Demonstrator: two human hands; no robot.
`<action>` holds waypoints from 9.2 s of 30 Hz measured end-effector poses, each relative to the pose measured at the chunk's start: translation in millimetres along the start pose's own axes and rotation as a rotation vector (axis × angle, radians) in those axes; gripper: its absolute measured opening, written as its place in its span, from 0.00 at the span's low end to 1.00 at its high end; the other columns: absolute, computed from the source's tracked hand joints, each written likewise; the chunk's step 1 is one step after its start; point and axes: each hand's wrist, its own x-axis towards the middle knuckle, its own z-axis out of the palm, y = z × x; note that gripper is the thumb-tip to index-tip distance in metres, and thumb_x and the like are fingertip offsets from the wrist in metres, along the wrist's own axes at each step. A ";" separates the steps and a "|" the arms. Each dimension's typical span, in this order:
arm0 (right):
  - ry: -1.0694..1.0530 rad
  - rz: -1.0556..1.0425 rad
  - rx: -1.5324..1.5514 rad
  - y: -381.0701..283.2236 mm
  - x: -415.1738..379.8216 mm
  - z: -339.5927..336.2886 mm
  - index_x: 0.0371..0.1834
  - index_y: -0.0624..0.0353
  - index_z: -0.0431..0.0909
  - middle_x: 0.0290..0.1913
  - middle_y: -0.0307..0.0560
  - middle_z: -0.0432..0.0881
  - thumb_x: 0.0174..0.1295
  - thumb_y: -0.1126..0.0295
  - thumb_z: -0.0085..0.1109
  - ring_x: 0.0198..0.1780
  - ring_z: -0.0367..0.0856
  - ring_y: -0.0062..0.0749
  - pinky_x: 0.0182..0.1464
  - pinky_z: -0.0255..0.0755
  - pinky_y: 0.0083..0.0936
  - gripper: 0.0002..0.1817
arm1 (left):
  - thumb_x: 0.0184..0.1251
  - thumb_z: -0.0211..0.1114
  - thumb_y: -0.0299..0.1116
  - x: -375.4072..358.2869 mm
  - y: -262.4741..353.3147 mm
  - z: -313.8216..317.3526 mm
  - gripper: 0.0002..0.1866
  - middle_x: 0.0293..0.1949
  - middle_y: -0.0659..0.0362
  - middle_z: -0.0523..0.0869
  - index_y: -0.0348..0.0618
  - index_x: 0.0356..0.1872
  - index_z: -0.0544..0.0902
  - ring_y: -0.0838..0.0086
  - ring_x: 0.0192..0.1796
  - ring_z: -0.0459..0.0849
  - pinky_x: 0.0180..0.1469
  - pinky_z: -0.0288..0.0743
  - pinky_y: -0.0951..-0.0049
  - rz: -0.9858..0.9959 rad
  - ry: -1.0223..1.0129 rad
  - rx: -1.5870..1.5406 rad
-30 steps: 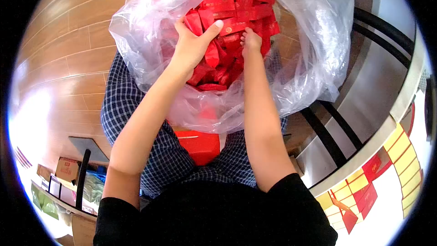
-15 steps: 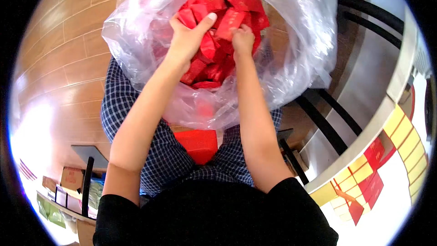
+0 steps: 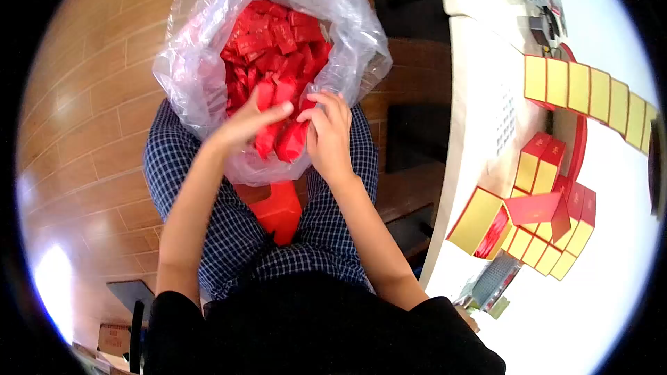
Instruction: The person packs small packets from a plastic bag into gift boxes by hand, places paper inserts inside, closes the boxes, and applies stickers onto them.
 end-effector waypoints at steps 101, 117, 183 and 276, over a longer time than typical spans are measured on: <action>0.380 1.074 -0.305 111.9 -234.4 -376.2 0.35 0.66 0.70 0.27 0.68 0.80 0.71 0.51 0.46 0.34 0.81 0.64 0.37 0.74 0.52 0.24 | 0.73 0.52 0.33 -62.7 -3.5 387.3 0.27 0.67 0.43 0.59 0.33 0.68 0.57 0.55 0.71 0.57 0.73 0.48 0.61 0.859 -0.213 0.668; 0.324 1.092 -0.256 102.5 -219.1 -361.8 0.59 0.68 0.64 0.55 0.70 0.75 0.64 0.35 0.44 0.57 0.74 0.63 0.59 0.67 0.45 0.41 | 0.75 0.50 0.44 -60.2 -13.1 394.0 0.35 0.71 0.37 0.51 0.36 0.73 0.48 0.47 0.74 0.49 0.75 0.43 0.56 0.923 -0.226 0.737; -0.443 0.121 0.123 157.8 66.4 216.7 0.45 0.61 0.74 0.44 0.57 0.74 0.45 0.69 0.73 0.47 0.76 0.49 0.51 0.74 0.38 0.24 | 0.70 0.52 0.32 79.2 30.9 -86.9 0.10 0.39 0.64 0.84 0.44 0.44 0.80 0.83 0.40 0.79 0.43 0.68 0.81 0.193 0.697 -0.567; 0.877 0.587 -0.249 27.1 -238.3 -442.0 0.71 0.63 0.54 0.45 0.64 0.81 0.60 0.73 0.61 0.45 0.82 0.54 0.46 0.75 0.38 0.37 | 0.73 0.53 0.44 -86.5 7.4 516.1 0.36 0.64 0.40 0.60 0.41 0.73 0.47 0.55 0.69 0.60 0.71 0.53 0.59 0.911 -0.809 0.710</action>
